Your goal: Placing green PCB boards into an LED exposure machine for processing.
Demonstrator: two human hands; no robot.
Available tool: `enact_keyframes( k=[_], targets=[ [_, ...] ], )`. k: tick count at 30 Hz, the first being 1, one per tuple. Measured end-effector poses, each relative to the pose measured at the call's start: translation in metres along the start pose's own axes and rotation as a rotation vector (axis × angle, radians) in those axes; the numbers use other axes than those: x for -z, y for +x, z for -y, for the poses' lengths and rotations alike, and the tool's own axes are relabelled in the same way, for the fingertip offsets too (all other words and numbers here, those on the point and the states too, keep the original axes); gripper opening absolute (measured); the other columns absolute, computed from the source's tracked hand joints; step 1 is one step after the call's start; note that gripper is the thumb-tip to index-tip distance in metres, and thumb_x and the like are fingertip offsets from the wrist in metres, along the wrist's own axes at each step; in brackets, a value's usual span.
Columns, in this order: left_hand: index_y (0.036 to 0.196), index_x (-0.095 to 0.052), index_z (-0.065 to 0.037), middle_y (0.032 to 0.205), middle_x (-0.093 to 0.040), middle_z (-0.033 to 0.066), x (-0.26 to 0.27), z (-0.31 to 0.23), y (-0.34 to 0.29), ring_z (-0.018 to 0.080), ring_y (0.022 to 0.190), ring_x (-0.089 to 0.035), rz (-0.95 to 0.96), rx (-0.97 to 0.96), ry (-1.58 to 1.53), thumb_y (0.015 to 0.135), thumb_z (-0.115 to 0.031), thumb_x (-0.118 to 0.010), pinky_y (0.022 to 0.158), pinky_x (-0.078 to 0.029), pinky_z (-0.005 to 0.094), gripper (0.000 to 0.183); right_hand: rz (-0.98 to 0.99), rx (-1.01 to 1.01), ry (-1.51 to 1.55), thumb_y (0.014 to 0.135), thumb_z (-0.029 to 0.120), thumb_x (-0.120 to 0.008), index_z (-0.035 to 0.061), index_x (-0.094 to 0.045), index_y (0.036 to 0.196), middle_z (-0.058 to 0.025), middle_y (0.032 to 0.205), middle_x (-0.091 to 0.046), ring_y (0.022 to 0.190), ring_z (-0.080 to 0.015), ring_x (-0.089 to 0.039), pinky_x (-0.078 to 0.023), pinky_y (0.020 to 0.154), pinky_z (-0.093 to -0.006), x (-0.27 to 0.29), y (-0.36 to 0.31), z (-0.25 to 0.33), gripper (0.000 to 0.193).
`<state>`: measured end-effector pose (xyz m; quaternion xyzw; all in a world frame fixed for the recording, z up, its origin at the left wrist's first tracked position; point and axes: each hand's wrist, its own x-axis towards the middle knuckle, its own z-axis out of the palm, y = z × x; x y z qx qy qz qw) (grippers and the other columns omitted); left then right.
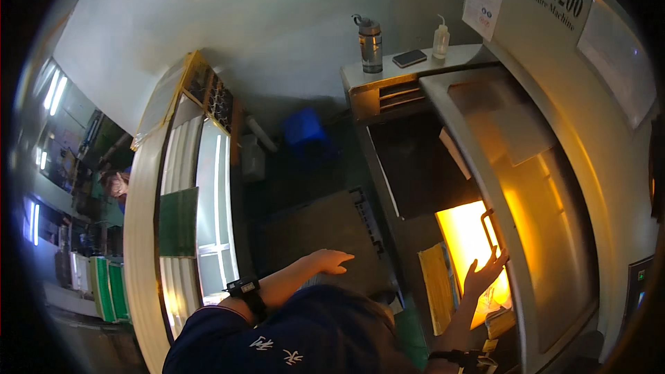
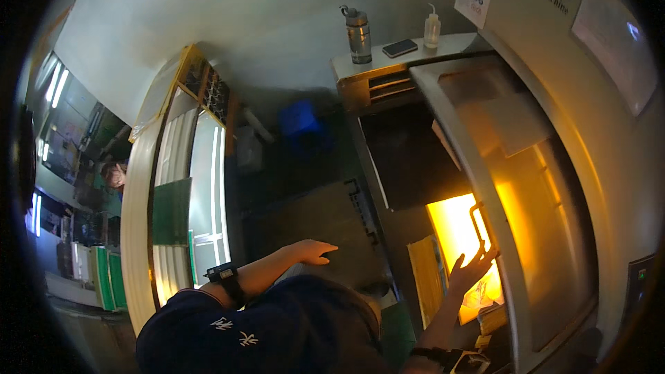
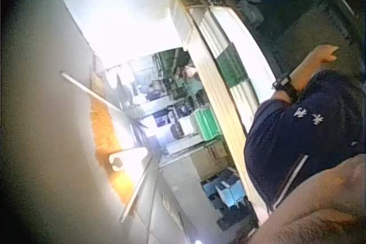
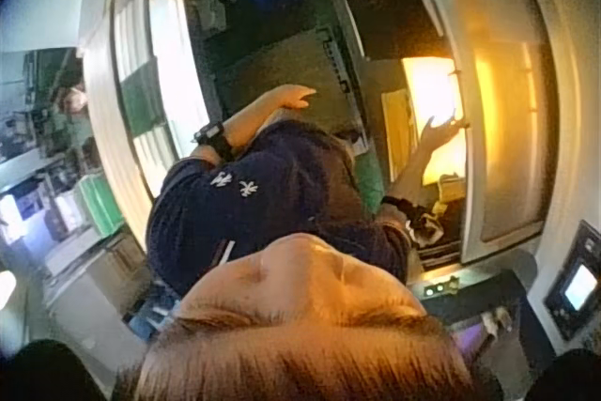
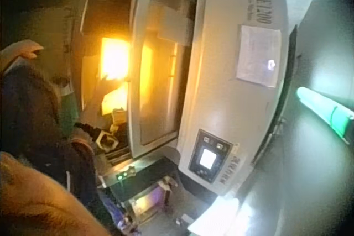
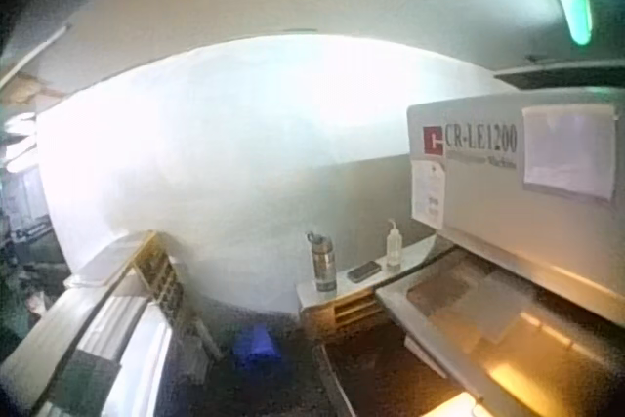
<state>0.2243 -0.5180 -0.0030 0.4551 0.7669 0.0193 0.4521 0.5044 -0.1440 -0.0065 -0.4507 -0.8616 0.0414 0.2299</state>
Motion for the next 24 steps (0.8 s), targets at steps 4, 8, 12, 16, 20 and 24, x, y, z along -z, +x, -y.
enact_keyframes(
  k=[4,8,12,16,20,24],
  targets=[
    [0.151,-0.040,-0.015,0.151,-0.045,0.0129,0.030,0.048,0.002,0.0337,0.135,-0.046,-0.039,-0.059,-0.107,0.094,-0.037,-0.058,0.110,-0.040,0.0448,0.063,0.138,-0.055,-0.352,0.083,0.025,-0.069,0.0074,-0.040,0.146,-0.0194,0.147,-0.042,0.139,-0.0393,-0.037,-0.021,0.120,-0.0535,-0.011,-0.024,0.032,0.072],
    [0.150,-0.039,-0.011,0.149,-0.047,0.0148,0.041,0.132,-0.003,0.0337,0.135,-0.046,-0.101,-0.060,-0.184,0.093,-0.037,-0.059,0.111,-0.039,0.0445,0.066,0.167,-0.148,-0.164,0.076,0.026,-0.074,0.0040,-0.058,0.123,-0.0194,0.112,-0.061,0.115,-0.0366,-0.056,-0.033,0.111,-0.0514,-0.026,-0.054,0.079,0.054],
    [0.150,-0.041,-0.011,0.150,-0.046,0.0154,0.083,0.173,0.017,0.0337,0.136,-0.045,-0.010,-0.110,-0.128,0.092,-0.038,-0.060,0.111,-0.039,0.0441,0.066,0.638,-0.486,-0.211,0.077,0.048,-0.072,-0.0002,-0.069,0.100,-0.0209,0.092,-0.070,0.092,-0.0405,-0.068,-0.053,0.085,-0.0501,-0.018,-0.054,0.115,0.054],
    [0.149,-0.042,-0.011,0.151,-0.045,0.0165,0.131,0.187,0.044,0.0346,0.137,-0.044,0.027,-0.236,-0.127,0.094,-0.041,-0.060,0.112,-0.037,0.0453,0.066,0.752,-0.556,-0.226,0.073,0.059,-0.075,0.0012,-0.072,0.101,-0.0233,0.099,-0.071,0.096,-0.0398,-0.069,-0.055,0.081,-0.0483,0.005,-0.084,0.161,0.064],
    [0.147,-0.044,-0.006,0.149,-0.046,0.0179,0.172,0.190,0.090,0.0349,0.138,-0.042,-0.062,-0.389,-0.135,0.093,-0.037,-0.060,0.114,-0.035,0.0460,0.064,0.693,-0.628,-0.308,0.070,0.059,-0.077,0.0007,-0.074,0.096,-0.0232,0.101,-0.071,0.095,-0.0383,-0.069,-0.054,0.082,-0.0488,0.083,-0.065,0.223,0.064],
    [0.145,-0.045,-0.005,0.150,-0.044,0.0189,0.216,0.142,0.145,0.0405,0.140,-0.037,-0.432,-0.604,-0.188,0.093,-0.036,-0.062,0.116,-0.031,0.0503,0.063,0.568,-0.577,-0.447,0.077,0.060,-0.073,0.0033,-0.075,0.082,-0.0182,0.078,-0.071,0.074,-0.0354,-0.070,-0.054,0.069,-0.0469,0.177,-0.014,0.260,0.057]
  ],
)
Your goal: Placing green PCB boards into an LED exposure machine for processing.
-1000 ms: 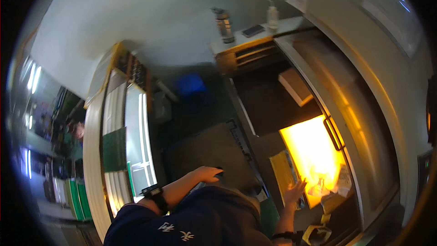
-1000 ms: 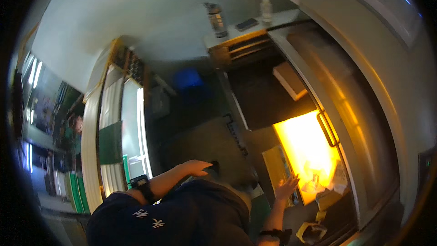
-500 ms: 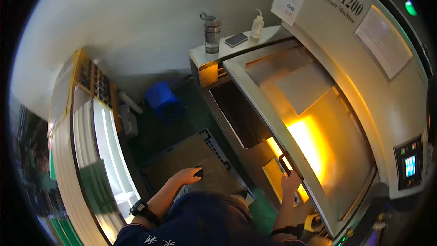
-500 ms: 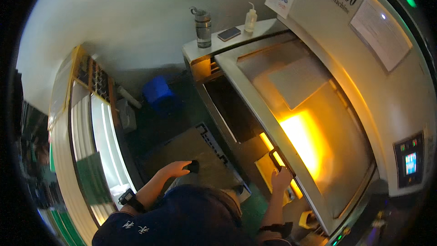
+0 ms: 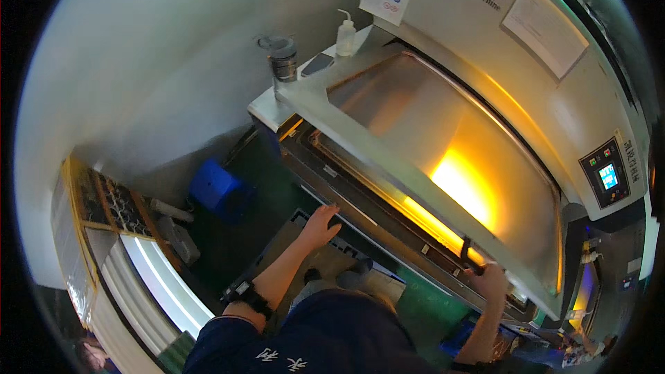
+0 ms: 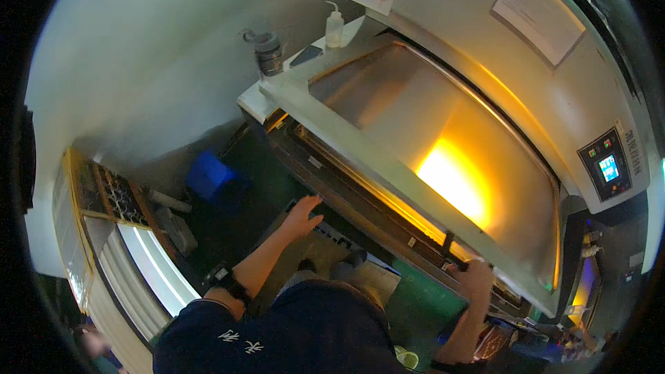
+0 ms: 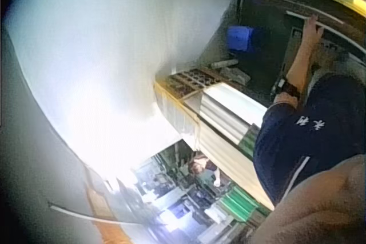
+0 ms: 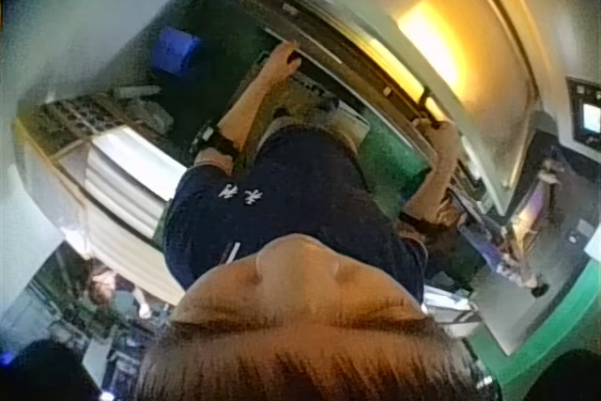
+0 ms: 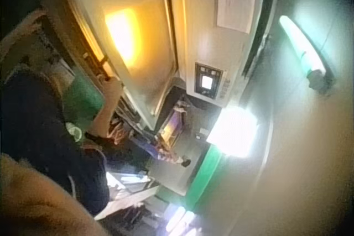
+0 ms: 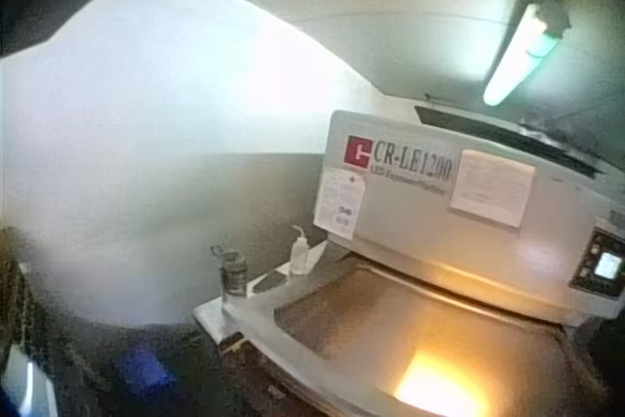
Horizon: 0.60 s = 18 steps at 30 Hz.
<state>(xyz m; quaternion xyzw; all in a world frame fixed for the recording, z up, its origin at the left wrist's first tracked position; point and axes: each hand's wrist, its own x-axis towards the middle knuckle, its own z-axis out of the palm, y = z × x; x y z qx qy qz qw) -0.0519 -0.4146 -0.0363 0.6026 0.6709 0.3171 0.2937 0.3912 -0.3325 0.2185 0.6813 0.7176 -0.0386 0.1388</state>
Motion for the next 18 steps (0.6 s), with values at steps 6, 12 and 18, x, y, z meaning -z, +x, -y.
enact_keyframes(
  k=[6,12,18],
  targets=[
    [0.150,-0.036,-0.005,0.157,-0.028,0.0238,-0.015,-0.047,0.148,0.0452,0.146,-0.022,-0.210,-0.019,0.096,0.090,-0.046,-0.065,0.118,-0.023,0.0537,0.078,-0.321,0.050,0.146,0.061,0.020,-0.086,0.0036,-0.074,0.089,-0.0181,0.084,-0.069,0.078,-0.0379,-0.065,-0.051,0.071,-0.0453,0.094,-0.005,-0.033,0.035],
    [0.153,-0.025,0.002,0.160,-0.014,0.0294,-0.049,-0.051,0.265,0.0462,0.150,-0.005,-0.309,0.405,0.145,0.082,-0.061,-0.068,0.121,-0.006,0.0565,0.104,-0.743,0.210,0.155,0.059,0.005,-0.075,0.0062,-0.066,0.078,-0.0099,0.068,-0.060,0.065,-0.0333,-0.057,-0.045,0.063,-0.0405,0.150,0.025,-0.042,0.021],
    [0.155,-0.016,0.001,0.162,-0.015,0.0248,-0.057,-0.092,0.287,0.0395,0.151,-0.010,-0.172,0.489,0.519,0.078,-0.061,-0.071,0.118,-0.004,0.0643,0.114,-1.133,0.404,-0.063,0.075,0.025,-0.082,0.0107,-0.059,0.071,-0.0030,0.060,-0.049,0.054,-0.0231,-0.049,-0.037,0.059,-0.0370,0.189,0.060,-0.067,0.027]
  ],
)
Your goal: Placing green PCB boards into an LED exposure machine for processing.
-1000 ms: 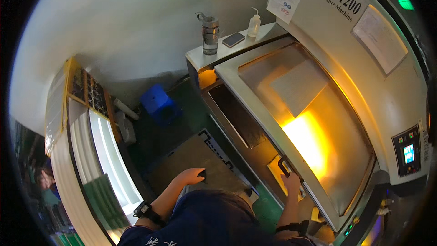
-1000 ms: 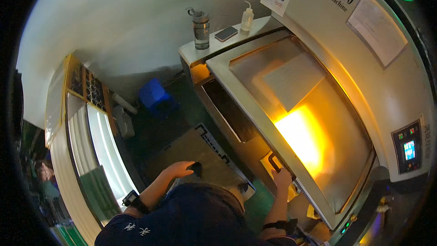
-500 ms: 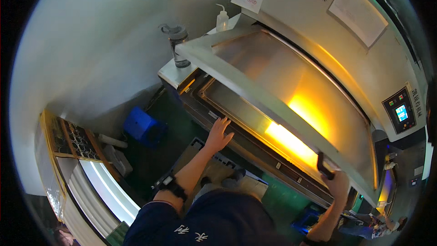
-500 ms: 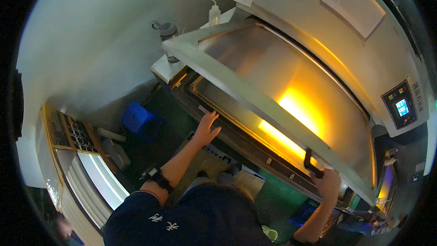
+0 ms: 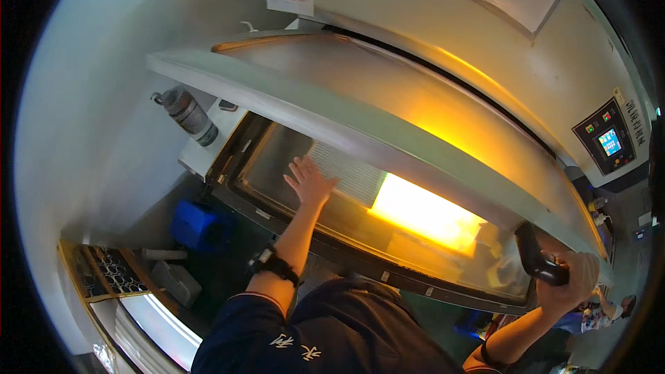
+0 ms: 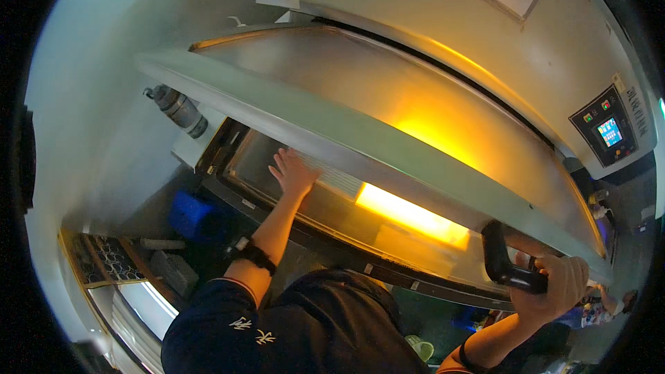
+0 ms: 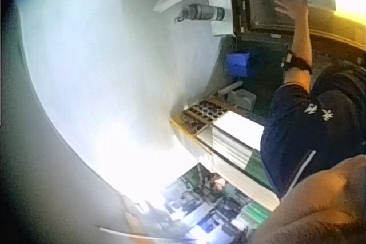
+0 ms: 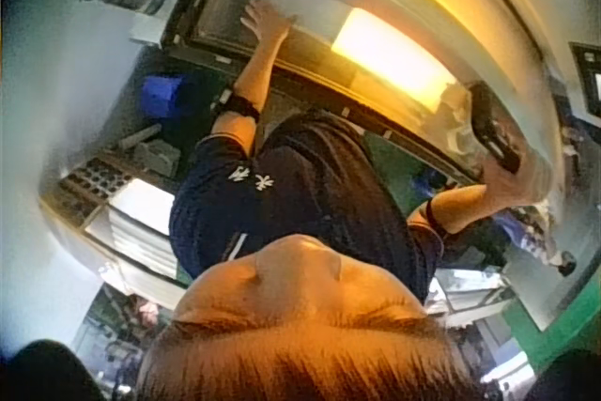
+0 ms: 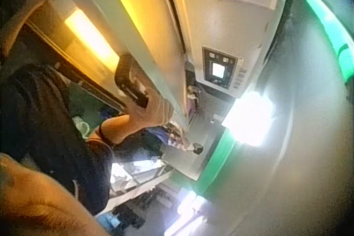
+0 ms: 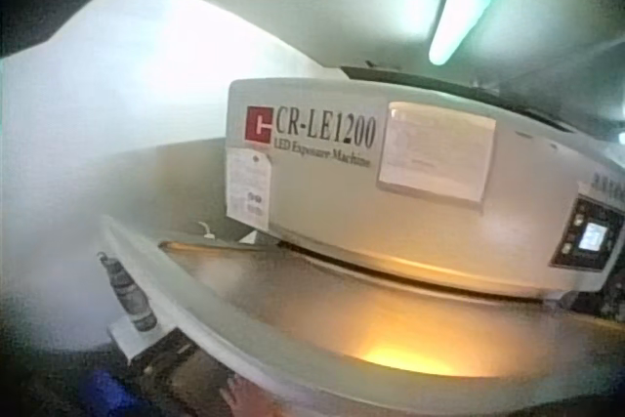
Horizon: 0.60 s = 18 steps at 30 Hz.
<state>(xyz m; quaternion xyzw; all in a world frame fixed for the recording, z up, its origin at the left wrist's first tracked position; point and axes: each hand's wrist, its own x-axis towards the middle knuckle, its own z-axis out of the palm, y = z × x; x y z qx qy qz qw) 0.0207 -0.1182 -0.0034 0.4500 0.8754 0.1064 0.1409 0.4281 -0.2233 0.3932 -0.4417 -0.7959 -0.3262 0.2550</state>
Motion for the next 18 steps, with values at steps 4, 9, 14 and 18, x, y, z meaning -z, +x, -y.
enact_keyframes(
  k=[4,9,14,18],
  targets=[
    [0.154,-0.019,0.000,0.161,-0.020,0.0211,0.043,0.013,0.039,0.0347,0.149,-0.021,0.124,0.041,0.009,0.071,-0.056,-0.082,0.116,-0.018,0.0631,0.119,-0.092,0.053,-0.066,0.079,0.028,-0.081,0.0093,-0.062,0.077,-0.0049,0.062,-0.050,0.055,-0.0241,-0.051,-0.037,0.057,-0.0375,0.003,0.014,-0.030,0.026],
    [0.146,-0.038,0.000,0.148,-0.044,0.0203,0.027,0.084,0.131,0.0342,0.135,-0.047,0.235,0.055,0.148,0.061,-0.056,-0.088,0.106,-0.041,0.0559,0.113,-0.098,0.020,-0.029,0.074,0.004,-0.072,0.0063,-0.068,0.087,-0.0093,0.081,-0.064,0.076,-0.0298,-0.064,-0.050,0.072,-0.0398,0.001,0.029,-0.057,0.014],
    [0.107,-0.070,0.001,0.105,-0.072,0.0195,0.022,0.092,0.153,0.0333,0.098,-0.070,0.237,-0.129,0.027,0.064,-0.044,-0.086,0.086,-0.055,0.0462,0.065,-0.297,-0.309,-0.060,0.090,0.034,-0.070,0.0052,-0.055,0.135,-0.0138,0.135,-0.057,0.127,-0.0302,-0.052,-0.038,0.109,-0.0459,-0.028,-0.006,-0.057,0.055],
    [0.095,-0.074,0.005,0.092,-0.073,0.0197,0.031,0.098,0.171,0.0273,0.081,-0.071,0.439,-0.219,-0.168,0.072,-0.023,-0.083,0.073,-0.057,0.0396,0.038,-0.555,-0.612,0.177,0.094,0.044,-0.065,0.0053,-0.037,0.150,-0.0140,0.153,-0.039,0.141,-0.0293,-0.039,-0.029,0.116,-0.0476,-0.063,-0.012,0.043,0.074]
  ],
)
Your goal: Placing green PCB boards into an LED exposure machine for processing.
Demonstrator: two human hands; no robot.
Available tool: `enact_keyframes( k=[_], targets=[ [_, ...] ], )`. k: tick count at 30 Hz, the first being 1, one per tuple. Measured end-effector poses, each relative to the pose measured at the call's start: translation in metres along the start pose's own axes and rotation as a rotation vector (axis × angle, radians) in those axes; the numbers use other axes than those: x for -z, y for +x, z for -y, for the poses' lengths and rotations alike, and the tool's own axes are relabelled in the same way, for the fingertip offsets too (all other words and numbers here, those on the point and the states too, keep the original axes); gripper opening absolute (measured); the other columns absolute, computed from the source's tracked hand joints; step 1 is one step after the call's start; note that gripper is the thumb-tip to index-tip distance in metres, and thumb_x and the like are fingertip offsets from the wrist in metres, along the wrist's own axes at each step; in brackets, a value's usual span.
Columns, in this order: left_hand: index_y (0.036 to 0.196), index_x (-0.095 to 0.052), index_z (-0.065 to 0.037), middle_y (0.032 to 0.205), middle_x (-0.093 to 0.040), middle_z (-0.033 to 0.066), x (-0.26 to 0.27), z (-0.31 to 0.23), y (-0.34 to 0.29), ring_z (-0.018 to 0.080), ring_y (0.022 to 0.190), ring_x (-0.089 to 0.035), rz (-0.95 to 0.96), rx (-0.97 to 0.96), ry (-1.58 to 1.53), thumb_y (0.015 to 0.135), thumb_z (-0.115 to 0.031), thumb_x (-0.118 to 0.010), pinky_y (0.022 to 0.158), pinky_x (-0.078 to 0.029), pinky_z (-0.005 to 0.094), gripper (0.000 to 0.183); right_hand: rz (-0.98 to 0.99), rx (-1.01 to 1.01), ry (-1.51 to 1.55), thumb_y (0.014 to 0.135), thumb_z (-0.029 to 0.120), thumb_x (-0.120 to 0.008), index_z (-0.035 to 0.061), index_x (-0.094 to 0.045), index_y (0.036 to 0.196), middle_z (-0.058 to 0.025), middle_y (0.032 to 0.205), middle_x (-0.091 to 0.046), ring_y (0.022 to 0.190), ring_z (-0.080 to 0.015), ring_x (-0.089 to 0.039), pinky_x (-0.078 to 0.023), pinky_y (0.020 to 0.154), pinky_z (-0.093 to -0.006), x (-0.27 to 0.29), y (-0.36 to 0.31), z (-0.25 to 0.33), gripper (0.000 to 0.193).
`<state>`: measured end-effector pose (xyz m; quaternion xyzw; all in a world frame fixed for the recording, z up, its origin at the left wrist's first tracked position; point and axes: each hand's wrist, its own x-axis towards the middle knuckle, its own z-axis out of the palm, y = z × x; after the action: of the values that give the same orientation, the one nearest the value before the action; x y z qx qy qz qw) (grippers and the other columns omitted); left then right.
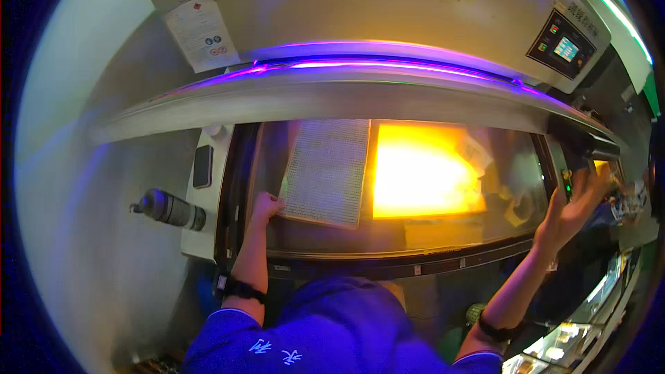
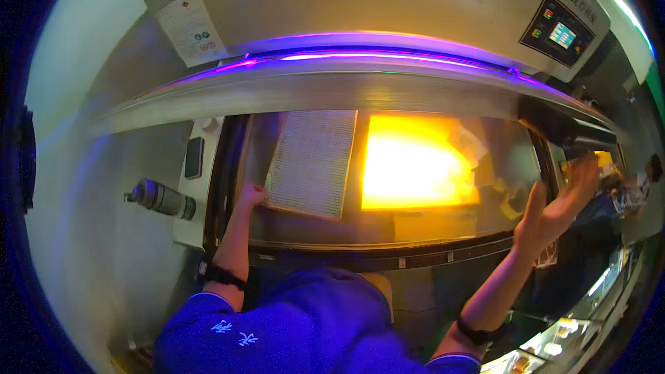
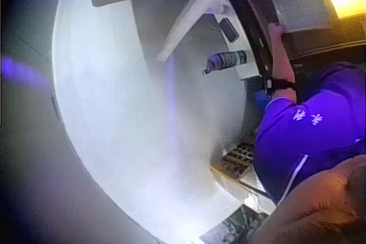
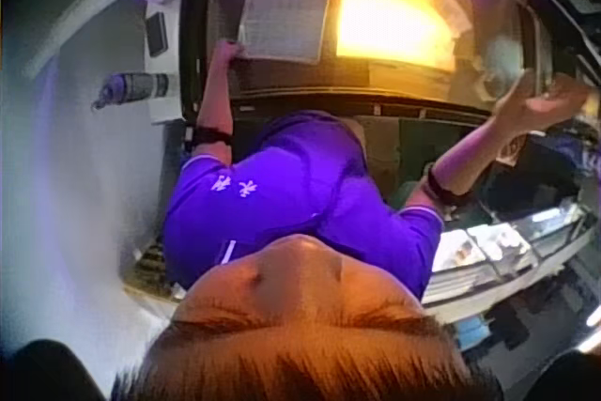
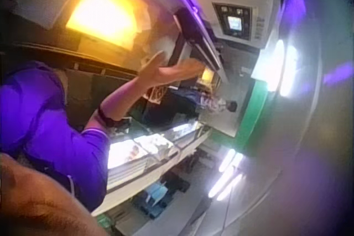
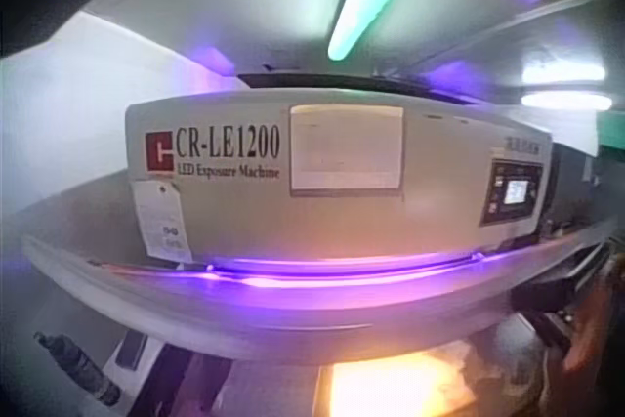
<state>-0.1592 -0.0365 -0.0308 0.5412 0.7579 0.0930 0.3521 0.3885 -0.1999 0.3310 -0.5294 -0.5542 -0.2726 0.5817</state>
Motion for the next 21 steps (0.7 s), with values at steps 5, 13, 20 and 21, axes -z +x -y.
enact_keyframes(
  k=[5,13,20,21],
  targets=[
    [0.116,-0.060,0.005,0.096,-0.067,0.0141,-0.030,0.003,-0.013,0.0226,0.083,-0.066,-0.128,-0.134,-0.515,0.080,-0.015,-0.078,0.069,-0.056,0.0336,0.045,0.371,-0.777,0.259,0.097,0.037,-0.063,0.0046,-0.038,0.149,-0.0164,0.149,-0.044,0.125,-0.0286,-0.053,-0.042,0.105,-0.0390,0.021,-0.206,0.029,0.067],
    [0.117,-0.060,0.005,0.104,-0.069,0.0215,-0.046,-0.144,-0.228,0.0374,0.096,-0.066,0.434,-0.518,-0.638,0.089,-0.024,-0.068,0.086,-0.052,0.0437,0.042,0.017,-1.794,0.302,0.101,0.042,-0.051,0.0150,-0.038,0.151,-0.0104,0.146,-0.047,0.124,-0.0311,-0.053,-0.040,0.101,-0.0487,0.117,-0.387,0.107,0.058],
    [0.124,-0.057,0.004,0.114,-0.069,0.0177,-0.061,-0.107,-0.291,0.0273,0.102,-0.066,1.036,-0.768,-0.700,0.092,-0.022,-0.065,0.090,-0.051,0.0392,0.042,-0.160,-1.779,0.601,0.102,0.055,-0.039,0.0059,-0.043,0.144,-0.0161,0.138,-0.054,0.125,-0.0350,-0.053,-0.041,0.102,-0.0513,0.203,-0.364,0.172,0.064],
    [0.125,-0.058,0.002,0.115,-0.069,0.0161,-0.066,-0.106,-0.295,0.0248,0.102,-0.066,1.113,-0.863,-0.607,0.091,-0.021,-0.066,0.091,-0.051,0.0391,0.041,-0.223,-1.782,0.664,0.101,0.054,-0.041,0.0036,-0.046,0.140,-0.0152,0.132,-0.057,0.121,-0.0339,-0.055,-0.044,0.099,-0.0496,0.205,-0.359,0.188,0.064]
  ],
)
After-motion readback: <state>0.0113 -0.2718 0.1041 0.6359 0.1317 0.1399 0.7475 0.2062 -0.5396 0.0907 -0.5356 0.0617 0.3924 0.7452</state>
